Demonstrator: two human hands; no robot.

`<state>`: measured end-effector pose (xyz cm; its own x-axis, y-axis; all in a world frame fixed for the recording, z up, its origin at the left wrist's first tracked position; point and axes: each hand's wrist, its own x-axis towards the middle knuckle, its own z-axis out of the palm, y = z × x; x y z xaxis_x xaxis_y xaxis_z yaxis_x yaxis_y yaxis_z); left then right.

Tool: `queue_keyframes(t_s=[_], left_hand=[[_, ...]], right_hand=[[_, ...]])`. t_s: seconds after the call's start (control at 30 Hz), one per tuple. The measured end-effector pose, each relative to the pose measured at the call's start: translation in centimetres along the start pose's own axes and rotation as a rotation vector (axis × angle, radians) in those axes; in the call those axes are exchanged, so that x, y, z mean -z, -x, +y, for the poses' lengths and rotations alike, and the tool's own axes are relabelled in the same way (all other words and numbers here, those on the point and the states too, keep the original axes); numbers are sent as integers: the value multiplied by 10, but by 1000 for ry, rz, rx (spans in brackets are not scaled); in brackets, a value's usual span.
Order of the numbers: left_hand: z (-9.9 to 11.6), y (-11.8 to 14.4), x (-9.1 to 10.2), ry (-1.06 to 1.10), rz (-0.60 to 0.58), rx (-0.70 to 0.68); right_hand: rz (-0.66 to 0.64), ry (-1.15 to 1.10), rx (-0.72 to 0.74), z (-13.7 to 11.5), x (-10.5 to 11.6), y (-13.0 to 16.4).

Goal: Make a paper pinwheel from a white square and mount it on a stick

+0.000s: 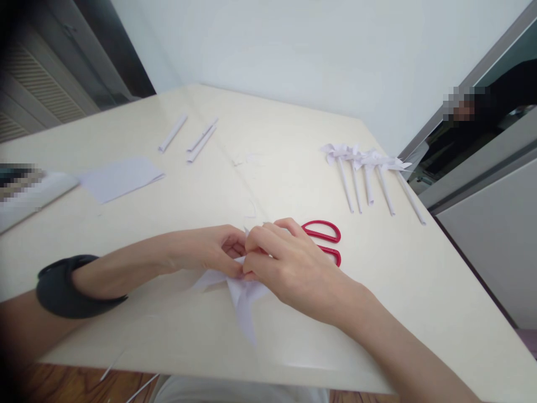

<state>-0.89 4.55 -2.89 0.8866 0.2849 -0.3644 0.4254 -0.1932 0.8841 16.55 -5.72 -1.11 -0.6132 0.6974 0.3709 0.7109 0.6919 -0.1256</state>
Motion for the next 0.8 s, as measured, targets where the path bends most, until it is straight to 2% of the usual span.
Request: queue_keyframes(t_s=[0.43, 0.6, 0.8], left_hand=[[0, 2, 0, -29, 10, 35], [-2, -1, -1, 21, -12, 2], [1, -1, 1, 82, -103, -63]], right_hand=[[-32, -11, 46, -5, -2, -2], [-32, 28, 78, -6, -8, -4], [-14, 21, 114, -7, -10, -2]])
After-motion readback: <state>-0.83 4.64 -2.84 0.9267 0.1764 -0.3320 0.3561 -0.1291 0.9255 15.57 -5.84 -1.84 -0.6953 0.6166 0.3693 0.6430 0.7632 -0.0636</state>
